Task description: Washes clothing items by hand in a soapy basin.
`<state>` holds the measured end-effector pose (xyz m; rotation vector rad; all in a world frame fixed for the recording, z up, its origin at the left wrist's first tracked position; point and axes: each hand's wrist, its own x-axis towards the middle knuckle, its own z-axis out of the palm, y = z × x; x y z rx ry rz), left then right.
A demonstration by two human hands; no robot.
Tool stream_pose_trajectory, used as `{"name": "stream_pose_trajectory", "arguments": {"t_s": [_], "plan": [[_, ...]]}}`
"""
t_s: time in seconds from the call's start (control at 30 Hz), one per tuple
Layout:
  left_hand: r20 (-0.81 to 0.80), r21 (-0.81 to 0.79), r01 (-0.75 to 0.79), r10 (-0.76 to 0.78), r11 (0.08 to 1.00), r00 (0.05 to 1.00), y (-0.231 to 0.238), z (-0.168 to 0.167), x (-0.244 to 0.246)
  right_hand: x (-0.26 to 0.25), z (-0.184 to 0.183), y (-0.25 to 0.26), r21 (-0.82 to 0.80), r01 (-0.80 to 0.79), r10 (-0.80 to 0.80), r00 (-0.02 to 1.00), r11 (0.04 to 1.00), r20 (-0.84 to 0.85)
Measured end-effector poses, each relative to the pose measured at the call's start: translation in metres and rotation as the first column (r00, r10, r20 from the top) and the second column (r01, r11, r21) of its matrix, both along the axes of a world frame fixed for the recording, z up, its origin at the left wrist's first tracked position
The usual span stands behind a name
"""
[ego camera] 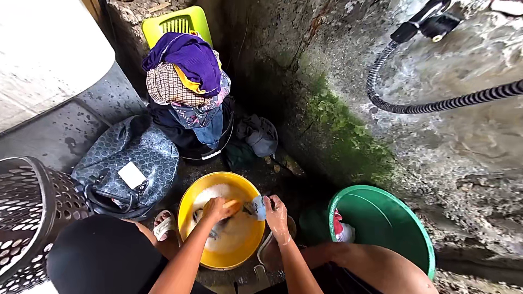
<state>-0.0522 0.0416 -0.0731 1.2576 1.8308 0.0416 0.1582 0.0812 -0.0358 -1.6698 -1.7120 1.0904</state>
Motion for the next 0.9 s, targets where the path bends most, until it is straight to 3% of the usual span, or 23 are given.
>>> {"name": "stream_pose_trajectory", "arguments": {"t_s": [0.07, 0.1, 0.17, 0.23, 0.3, 0.33, 0.4, 0.43, 0.5, 0.57, 0.63, 0.73, 0.8, 0.9], "plan": [[0.062, -0.028, -0.095, 0.096, 0.995, 0.993, 0.002, -0.013, 0.012, -0.008, 0.014, -0.003, 0.026, -0.006, 0.010, 0.987, 1.000, -0.161], [0.031, -0.063, -0.117, 0.119, 0.991, 0.992, 0.002, -0.022, 0.020, -0.012, 0.018, -0.003, -0.049, 0.029, -0.044, 0.942, 0.998, -0.334], [-0.095, -0.138, -0.124, 0.112, 0.983, 0.989, -0.003, -0.046, 0.035, -0.015, 0.030, -0.002, -0.360, 0.037, -0.280, 0.705, 0.932, -0.652], [-0.151, -0.156, -0.127, 0.104, 0.980, 0.983, -0.010, -0.067, 0.042, -0.010, 0.037, -0.002, -0.558, -0.074, -0.447, 0.516, 0.826, -0.730], [-0.086, -0.161, -0.193, 0.181, 0.968, 0.980, -0.015, -0.068, 0.036, -0.007, 0.039, -0.003, -0.562, -0.155, -0.448, 0.449, 0.813, -0.773], [0.015, -0.150, -0.290, 0.295, 0.945, 0.955, -0.017, -0.065, 0.027, -0.007, 0.036, -0.004, -0.541, -0.175, -0.429, 0.434, 0.822, -0.792], [0.332, -0.111, -0.512, 0.517, 0.852, 0.789, -0.021, -0.050, 0.009, -0.012, 0.027, -0.003, -0.494, -0.156, -0.367, 0.491, 0.856, -0.790], [0.465, -0.095, -0.553, 0.529, 0.827, 0.710, -0.024, -0.032, 0.000, -0.017, 0.020, -0.005, -0.465, -0.124, -0.325, 0.560, 0.877, -0.762], [0.621, -0.049, -0.539, 0.448, 0.841, 0.643, -0.029, 0.015, -0.013, -0.029, 0.005, -0.009, -0.367, -0.092, -0.189, 0.728, 0.926, -0.659], [0.681, -0.027, -0.449, 0.345, 0.893, 0.646, -0.027, 0.070, -0.017, -0.039, -0.003, -0.011, -0.274, -0.121, -0.035, 0.864, 0.954, -0.503], [0.625, 0.052, -0.364, 0.254, 0.930, 0.738, -0.028, 0.108, -0.016, -0.046, -0.002, -0.012, -0.248, -0.193, 0.089, 0.923, 0.949, -0.375], [0.248, 0.217, -0.150, 0.094, 0.965, 0.964, -0.027, 0.131, -0.019, -0.045, 0.016, -0.009, -0.174, -0.419, 0.340, 0.871, 0.891, -0.354], [0.141, 0.266, -0.058, 0.021, 0.962, 0.990, -0.030, 0.128, -0.017, -0.041, 0.033, -0.009, -0.053, -0.556, 0.500, 0.782, 0.829, -0.372], [0.258, 0.382, -0.159, 0.061, 0.910, 0.964, -0.034, 0.112, -0.014, -0.035, 0.040, -0.011, 0.061, -0.552, 0.512, 0.719, 0.831, -0.469]]}}
